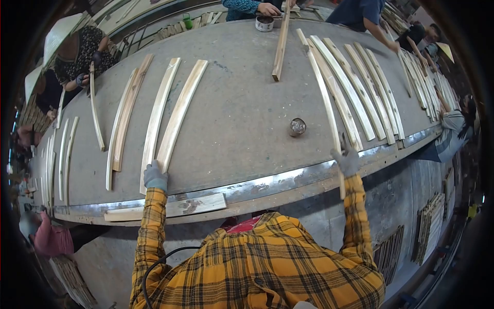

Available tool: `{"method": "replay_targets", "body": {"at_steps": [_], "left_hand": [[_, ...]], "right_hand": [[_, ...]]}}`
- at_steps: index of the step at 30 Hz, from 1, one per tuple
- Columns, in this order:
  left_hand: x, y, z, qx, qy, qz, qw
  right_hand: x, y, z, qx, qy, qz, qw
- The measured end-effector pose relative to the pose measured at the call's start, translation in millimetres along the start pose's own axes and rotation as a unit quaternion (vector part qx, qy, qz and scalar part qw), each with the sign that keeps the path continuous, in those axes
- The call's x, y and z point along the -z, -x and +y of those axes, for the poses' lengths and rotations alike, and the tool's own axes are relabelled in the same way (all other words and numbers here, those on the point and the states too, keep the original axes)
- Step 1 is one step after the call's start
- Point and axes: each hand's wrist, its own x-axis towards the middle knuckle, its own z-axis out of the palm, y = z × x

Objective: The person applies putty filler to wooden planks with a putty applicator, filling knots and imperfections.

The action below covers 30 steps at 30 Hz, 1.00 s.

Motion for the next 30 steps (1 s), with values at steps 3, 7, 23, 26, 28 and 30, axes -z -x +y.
{"method": "replay_targets", "body": {"at_steps": [3, 7, 23, 26, 28, 30], "left_hand": [[5, 3, 3, 0.010, 0.014, 0.005, 1.000], [7, 6, -5, -0.006, 0.105, 0.034, 0.994], [1, 63, 41, -0.020, 0.672, -0.312, 0.671], [3, 84, 57, -0.008, 0.847, -0.431, 0.312], [-5, 94, 64, -0.017, 0.866, -0.467, 0.176], [-14, 94, 65, -0.008, 0.856, -0.493, 0.154]], "right_hand": [[16, -47, 13, -0.022, 0.153, 0.021, 0.988], [0, -112, 35, -0.023, 0.228, 0.021, 0.973], [-71, -78, -74, 0.115, 0.078, 0.076, 0.987], [-130, -52, -67, 0.075, -0.149, -0.060, 0.984], [-166, -17, -100, 0.097, -0.240, -0.148, 0.954], [-204, 5, -120, 0.067, -0.295, -0.221, 0.927]]}}
